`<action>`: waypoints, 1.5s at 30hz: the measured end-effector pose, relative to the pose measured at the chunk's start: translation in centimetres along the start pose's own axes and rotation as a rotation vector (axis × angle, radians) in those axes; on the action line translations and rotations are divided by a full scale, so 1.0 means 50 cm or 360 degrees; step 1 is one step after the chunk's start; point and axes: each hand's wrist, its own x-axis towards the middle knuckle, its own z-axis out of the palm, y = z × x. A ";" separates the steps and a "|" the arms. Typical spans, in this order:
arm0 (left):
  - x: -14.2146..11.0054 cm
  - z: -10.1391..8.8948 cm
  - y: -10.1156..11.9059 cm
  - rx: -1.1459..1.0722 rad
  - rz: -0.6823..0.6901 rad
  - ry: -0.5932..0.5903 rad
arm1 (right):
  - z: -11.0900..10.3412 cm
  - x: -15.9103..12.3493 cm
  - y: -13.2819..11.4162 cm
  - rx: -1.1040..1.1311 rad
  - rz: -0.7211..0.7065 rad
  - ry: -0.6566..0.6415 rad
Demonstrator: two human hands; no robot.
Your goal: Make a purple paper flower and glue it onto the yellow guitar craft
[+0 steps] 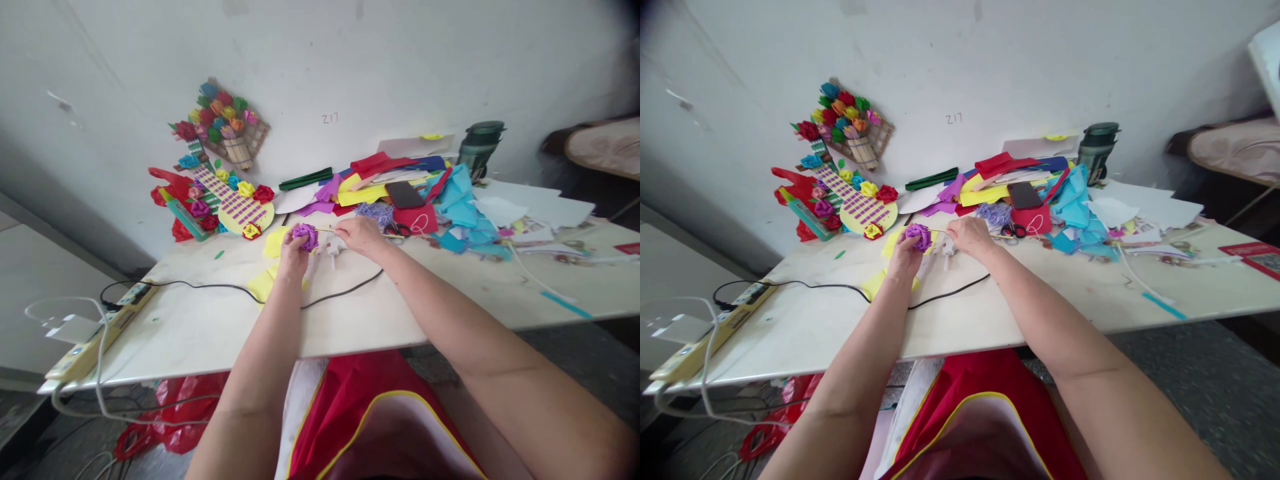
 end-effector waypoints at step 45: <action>-0.006 0.000 -0.004 0.0155 -0.0067 -0.0221 | 0.004 0.002 -0.021 0.0246 -0.0130 -0.0189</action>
